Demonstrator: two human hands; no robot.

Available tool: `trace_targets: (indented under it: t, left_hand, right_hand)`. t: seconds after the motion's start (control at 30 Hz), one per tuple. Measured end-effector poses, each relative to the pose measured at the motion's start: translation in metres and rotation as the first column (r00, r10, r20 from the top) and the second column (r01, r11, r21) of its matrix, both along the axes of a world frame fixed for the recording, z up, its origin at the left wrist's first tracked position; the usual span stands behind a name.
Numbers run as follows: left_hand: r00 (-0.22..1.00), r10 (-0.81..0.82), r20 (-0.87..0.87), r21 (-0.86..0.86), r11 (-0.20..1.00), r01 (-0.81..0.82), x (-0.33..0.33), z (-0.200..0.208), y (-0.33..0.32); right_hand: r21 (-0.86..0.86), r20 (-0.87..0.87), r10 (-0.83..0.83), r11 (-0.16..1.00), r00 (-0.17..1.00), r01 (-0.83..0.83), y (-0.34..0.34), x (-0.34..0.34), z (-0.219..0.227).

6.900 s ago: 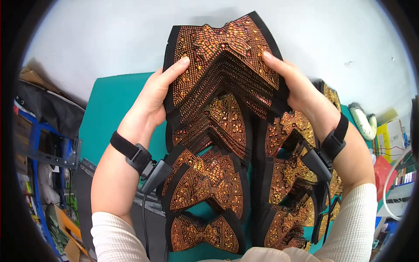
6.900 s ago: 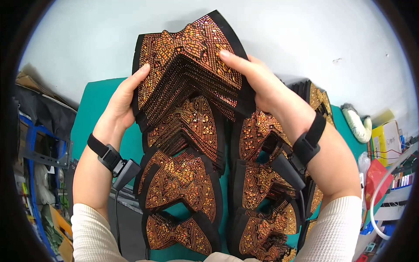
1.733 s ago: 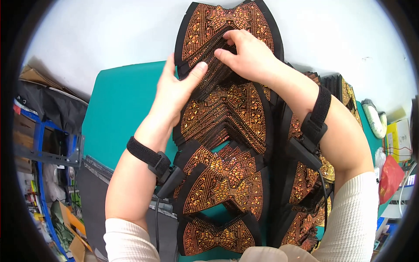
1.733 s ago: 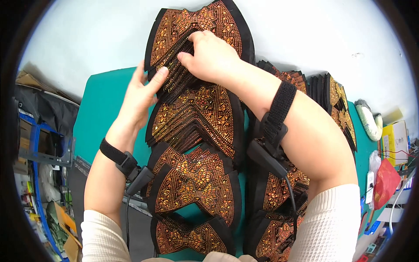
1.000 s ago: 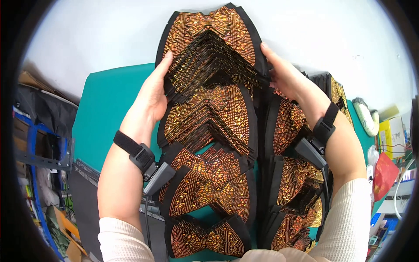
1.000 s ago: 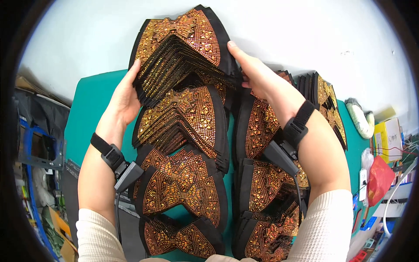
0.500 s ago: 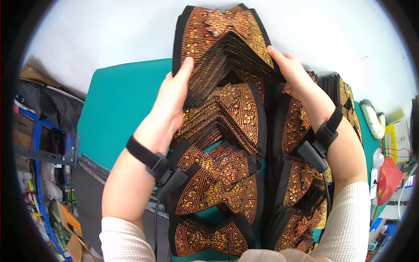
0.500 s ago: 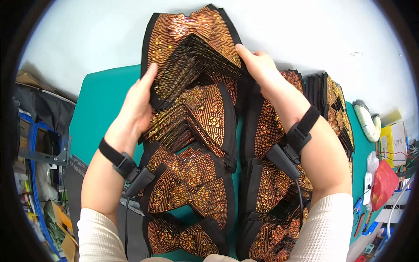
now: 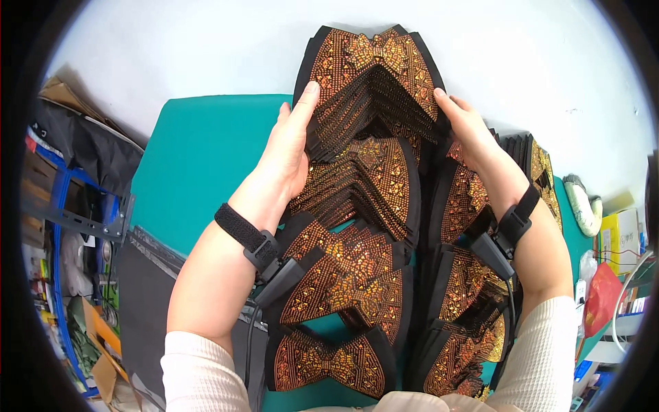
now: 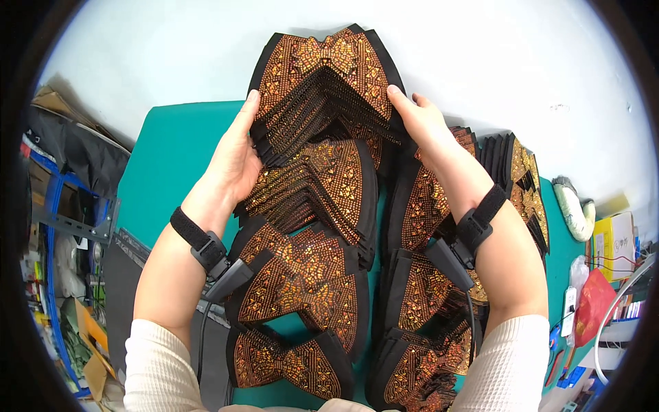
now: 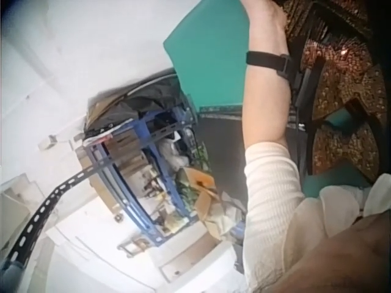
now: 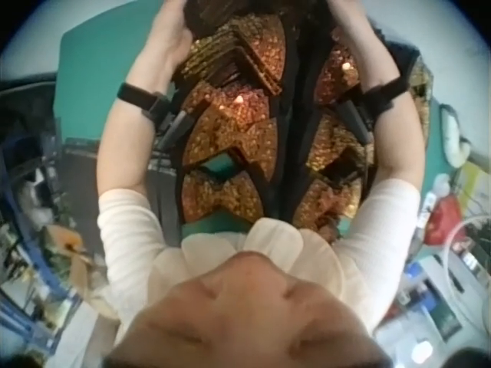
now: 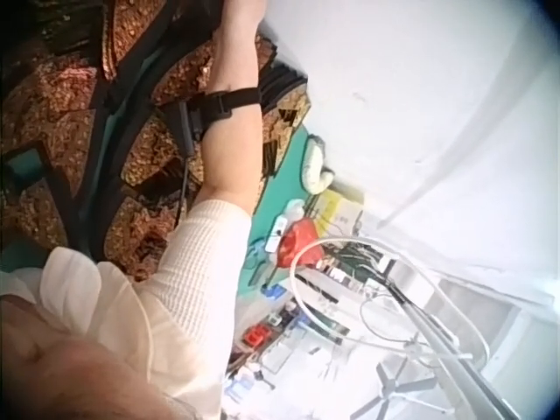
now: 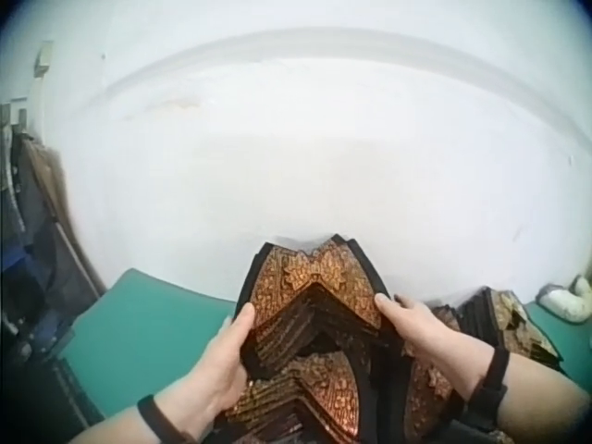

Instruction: Organizing and stacking batches of sequined bow-shaped shoe components on a workbench in a shoe manufacturing facility.

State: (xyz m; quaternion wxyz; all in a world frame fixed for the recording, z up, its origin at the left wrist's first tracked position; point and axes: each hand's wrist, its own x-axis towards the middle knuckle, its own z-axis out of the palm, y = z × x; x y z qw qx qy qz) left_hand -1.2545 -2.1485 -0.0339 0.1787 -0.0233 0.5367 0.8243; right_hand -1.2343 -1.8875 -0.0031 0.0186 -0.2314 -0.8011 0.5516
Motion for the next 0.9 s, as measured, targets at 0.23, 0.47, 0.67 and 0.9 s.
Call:
trace_targets:
  t: [0.23,0.47,0.67,0.9]
  left_hand:
    - [0.999,0.034,-0.04,0.114,0.993,-0.029,0.013,0.021,-0.002]
    - [0.994,0.098,-0.051,0.006,0.995,-0.098,0.023,0.028,-0.005]
    - [0.996,0.087,0.022,-0.051,0.995,-0.086,0.014,0.02,-0.012]
    - [0.999,0.026,0.034,0.107,0.994,-0.029,-0.013,0.005,-0.006]
  right_hand:
    - [0.068,-0.106,0.004,0.998,0.994,0.003,-0.005,0.013,0.014]
    - [0.373,-0.296,0.124,0.928,0.947,-0.005,-0.007,0.013,0.011]
    - [0.231,-0.259,0.049,0.973,0.965,0.012,-0.012,0.01,0.013]
    - [-0.208,-0.004,0.095,0.974,0.995,-0.094,-0.002,0.003,0.009]
